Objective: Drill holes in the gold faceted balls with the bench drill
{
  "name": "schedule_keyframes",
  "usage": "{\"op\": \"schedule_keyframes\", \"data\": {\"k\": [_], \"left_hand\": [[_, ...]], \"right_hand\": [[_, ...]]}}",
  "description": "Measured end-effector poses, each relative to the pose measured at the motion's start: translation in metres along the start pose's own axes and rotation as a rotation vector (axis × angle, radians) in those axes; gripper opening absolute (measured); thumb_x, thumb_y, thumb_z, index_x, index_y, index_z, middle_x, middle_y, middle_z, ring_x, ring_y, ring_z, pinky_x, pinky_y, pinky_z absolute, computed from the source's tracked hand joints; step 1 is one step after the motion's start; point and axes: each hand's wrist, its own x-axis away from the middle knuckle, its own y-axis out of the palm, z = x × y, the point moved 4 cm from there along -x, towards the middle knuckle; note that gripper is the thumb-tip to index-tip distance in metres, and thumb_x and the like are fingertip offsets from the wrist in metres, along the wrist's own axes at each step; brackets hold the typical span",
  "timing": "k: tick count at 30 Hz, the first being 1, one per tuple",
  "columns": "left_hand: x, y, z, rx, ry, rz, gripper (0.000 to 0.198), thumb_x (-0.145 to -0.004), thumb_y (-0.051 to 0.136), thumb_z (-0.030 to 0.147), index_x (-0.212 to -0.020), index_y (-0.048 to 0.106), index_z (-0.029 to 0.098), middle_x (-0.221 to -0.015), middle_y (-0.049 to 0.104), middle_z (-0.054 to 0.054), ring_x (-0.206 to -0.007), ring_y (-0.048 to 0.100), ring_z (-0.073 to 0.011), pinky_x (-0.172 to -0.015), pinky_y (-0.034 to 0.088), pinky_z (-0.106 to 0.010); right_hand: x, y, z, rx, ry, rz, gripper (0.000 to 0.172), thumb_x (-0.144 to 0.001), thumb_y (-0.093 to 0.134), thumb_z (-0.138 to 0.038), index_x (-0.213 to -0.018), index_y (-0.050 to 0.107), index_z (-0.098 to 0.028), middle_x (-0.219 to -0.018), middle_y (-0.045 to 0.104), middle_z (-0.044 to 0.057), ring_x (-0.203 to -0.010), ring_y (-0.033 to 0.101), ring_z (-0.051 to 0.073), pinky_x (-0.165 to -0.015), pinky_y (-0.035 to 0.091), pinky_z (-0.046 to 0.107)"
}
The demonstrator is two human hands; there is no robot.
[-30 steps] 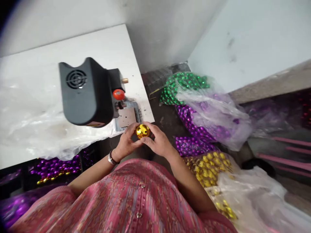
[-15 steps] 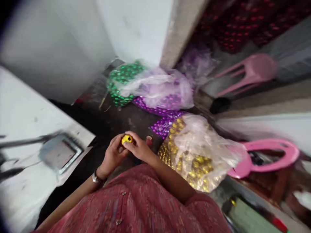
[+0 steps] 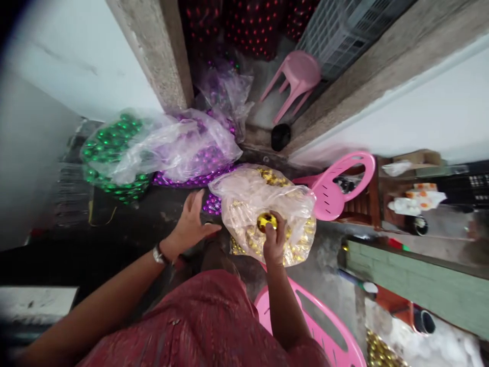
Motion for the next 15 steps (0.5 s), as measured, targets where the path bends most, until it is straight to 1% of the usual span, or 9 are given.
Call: {"op": "schedule_keyframes", "data": {"k": [1, 2, 3, 4, 6, 8, 11, 13, 15], "left_hand": [[-0.024, -0.002, 0.020, -0.115, 0.089, -0.005, 0.089, -0.070, 0.086, 0.035, -0.150, 0.050, 0.020, -0.162, 0.039, -0.021, -0.149, 0.037, -0.0397, -0.119, 0.037, -0.055], [-0.046, -0.003, 0.038, -0.202, 0.143, -0.024, 0.078, -0.071, 0.086, 0.030, -0.143, 0.058, 0.023, -0.162, 0.040, -0.017, -0.151, 0.033, -0.0399, -0.122, 0.031, -0.057], [-0.064, -0.003, 0.052, -0.251, 0.171, -0.066, 0.064, -0.074, 0.083, 0.026, -0.136, 0.065, 0.026, -0.157, 0.049, -0.013, -0.148, 0.038, -0.0379, -0.122, 0.031, -0.056], [-0.078, -0.003, 0.062, -0.252, 0.164, -0.101, 0.046, -0.080, 0.077, 0.023, -0.126, 0.071, 0.026, -0.145, 0.062, -0.011, -0.139, 0.050, -0.0335, -0.120, 0.035, -0.052], [-0.092, -0.008, 0.069, -0.105, 0.117, -0.050, 0.023, -0.087, 0.068, 0.020, -0.108, 0.077, 0.024, -0.118, 0.075, -0.008, -0.115, 0.066, -0.0256, -0.109, 0.047, -0.041], [-0.089, -0.017, 0.065, 0.168, 0.081, 0.082, 0.014, -0.091, 0.064, 0.023, -0.098, 0.076, 0.020, -0.097, 0.077, -0.005, -0.094, 0.068, -0.0201, -0.094, 0.053, -0.033], [-0.068, -0.030, 0.052, 0.526, 0.023, 0.221, 0.021, -0.093, 0.063, 0.036, -0.089, 0.072, 0.017, -0.081, 0.072, -0.002, -0.075, 0.062, -0.0151, -0.077, 0.053, -0.028], [-0.056, -0.037, 0.048, 0.612, -0.002, 0.223, 0.027, -0.092, 0.064, 0.043, -0.087, 0.071, 0.017, -0.079, 0.069, -0.002, -0.072, 0.059, -0.0138, -0.074, 0.053, -0.028], [-0.046, -0.042, 0.048, 0.589, 0.060, 0.155, 0.029, -0.091, 0.065, 0.045, -0.088, 0.072, 0.017, -0.081, 0.070, -0.002, -0.075, 0.060, -0.0141, -0.074, 0.052, -0.028]], "right_hand": [[-0.002, -0.009, 0.009, 0.049, 0.022, 0.056, 0.053, -0.097, 0.035, -0.052, -0.134, 0.050, -0.018, -0.126, 0.062, 0.015, -0.112, 0.062, 0.023, -0.095, 0.053, 0.042], [-0.006, -0.014, 0.017, 0.092, 0.040, 0.081, 0.055, -0.093, 0.043, -0.056, -0.132, 0.053, -0.018, -0.123, 0.063, 0.016, -0.111, 0.062, 0.024, -0.098, 0.052, 0.043], [-0.012, -0.017, 0.022, 0.126, 0.048, 0.080, 0.059, -0.087, 0.054, -0.060, -0.128, 0.056, -0.017, -0.120, 0.065, 0.016, -0.110, 0.062, 0.025, -0.100, 0.051, 0.045], [-0.022, -0.018, 0.024, 0.150, 0.043, 0.063, 0.063, -0.079, 0.064, -0.062, -0.124, 0.059, -0.017, -0.116, 0.067, 0.015, -0.109, 0.063, 0.026, -0.103, 0.050, 0.046], [-0.049, -0.021, 0.025, 0.175, 0.026, 0.039, 0.071, -0.069, 0.073, -0.065, -0.120, 0.062, -0.017, -0.117, 0.067, 0.016, -0.112, 0.062, 0.028, -0.108, 0.047, 0.048], [-0.080, -0.026, 0.024, 0.183, 0.038, 0.060, 0.072, -0.079, 0.063, -0.067, -0.129, 0.056, -0.015, -0.130, 0.062, 0.019, -0.122, 0.059, 0.028, -0.111, 0.045, 0.049], [-0.115, -0.022, 0.027, 0.176, 0.109, 0.031, 0.059, -0.098, 0.040, -0.057, -0.138, 0.049, -0.015, -0.138, 0.057, 0.017, -0.127, 0.055, 0.024, -0.111, 0.045, 0.047], [-0.115, -0.003, 0.032, 0.163, 0.174, -0.117, 0.047, -0.099, 0.048, -0.052, -0.129, 0.056, -0.016, -0.125, 0.064, 0.012, -0.115, 0.061, 0.020, -0.103, 0.051, 0.043], [-0.095, 0.020, 0.039, 0.147, 0.253, -0.305, 0.039, -0.095, 0.061, -0.047, -0.115, 0.063, -0.014, -0.107, 0.067, 0.006, -0.097, 0.065, 0.016, -0.089, 0.057, 0.037]]}}
